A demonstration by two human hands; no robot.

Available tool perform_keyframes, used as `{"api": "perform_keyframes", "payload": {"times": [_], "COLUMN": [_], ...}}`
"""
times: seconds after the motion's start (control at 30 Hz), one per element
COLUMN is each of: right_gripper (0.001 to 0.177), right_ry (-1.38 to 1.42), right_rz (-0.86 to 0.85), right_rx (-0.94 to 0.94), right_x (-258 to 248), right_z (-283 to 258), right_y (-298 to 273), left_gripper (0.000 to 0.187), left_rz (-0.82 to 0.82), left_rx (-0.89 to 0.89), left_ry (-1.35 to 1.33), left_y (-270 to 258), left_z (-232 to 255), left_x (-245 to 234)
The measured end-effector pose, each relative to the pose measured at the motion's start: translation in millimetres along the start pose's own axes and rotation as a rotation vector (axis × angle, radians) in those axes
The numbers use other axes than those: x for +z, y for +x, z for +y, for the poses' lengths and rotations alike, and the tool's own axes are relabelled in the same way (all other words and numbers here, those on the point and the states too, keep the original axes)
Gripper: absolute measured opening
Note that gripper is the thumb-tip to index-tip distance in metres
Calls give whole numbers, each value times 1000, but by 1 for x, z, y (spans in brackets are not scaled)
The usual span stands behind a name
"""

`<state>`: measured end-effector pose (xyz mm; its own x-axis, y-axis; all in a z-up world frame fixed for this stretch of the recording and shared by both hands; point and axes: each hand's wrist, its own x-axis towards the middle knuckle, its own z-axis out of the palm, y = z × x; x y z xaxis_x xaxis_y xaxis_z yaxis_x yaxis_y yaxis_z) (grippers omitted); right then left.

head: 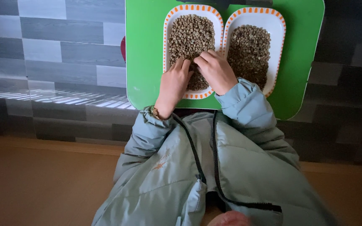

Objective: Manually sorting green coffee beans in trays to identify and remove defects

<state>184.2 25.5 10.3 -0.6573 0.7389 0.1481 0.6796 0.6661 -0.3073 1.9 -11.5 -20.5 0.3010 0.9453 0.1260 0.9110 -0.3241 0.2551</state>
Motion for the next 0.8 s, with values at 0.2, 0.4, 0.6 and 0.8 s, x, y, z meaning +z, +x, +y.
{"api": "perform_keyframes", "payload": {"times": [0.2,0.4,0.6,0.8], "right_gripper": [16,18,13,16], "right_ry": [64,272,229,232], "right_rz": [102,248,333,424], "right_rx": [-37,42,178,273], "right_x": [2,28,-27,-48], "right_z": [4,42,59,55], "right_y": [-3,-35,-80,-101], "left_gripper": [18,9,7,9], "left_rz": [25,25,15,56], "left_rx": [47,69,72,238], "left_ry": [-65,-165,-244,-215], "left_y": [6,10,17,33], "left_z": [-10,-6,6,40], "left_x": [4,-5,-21,-9]}}
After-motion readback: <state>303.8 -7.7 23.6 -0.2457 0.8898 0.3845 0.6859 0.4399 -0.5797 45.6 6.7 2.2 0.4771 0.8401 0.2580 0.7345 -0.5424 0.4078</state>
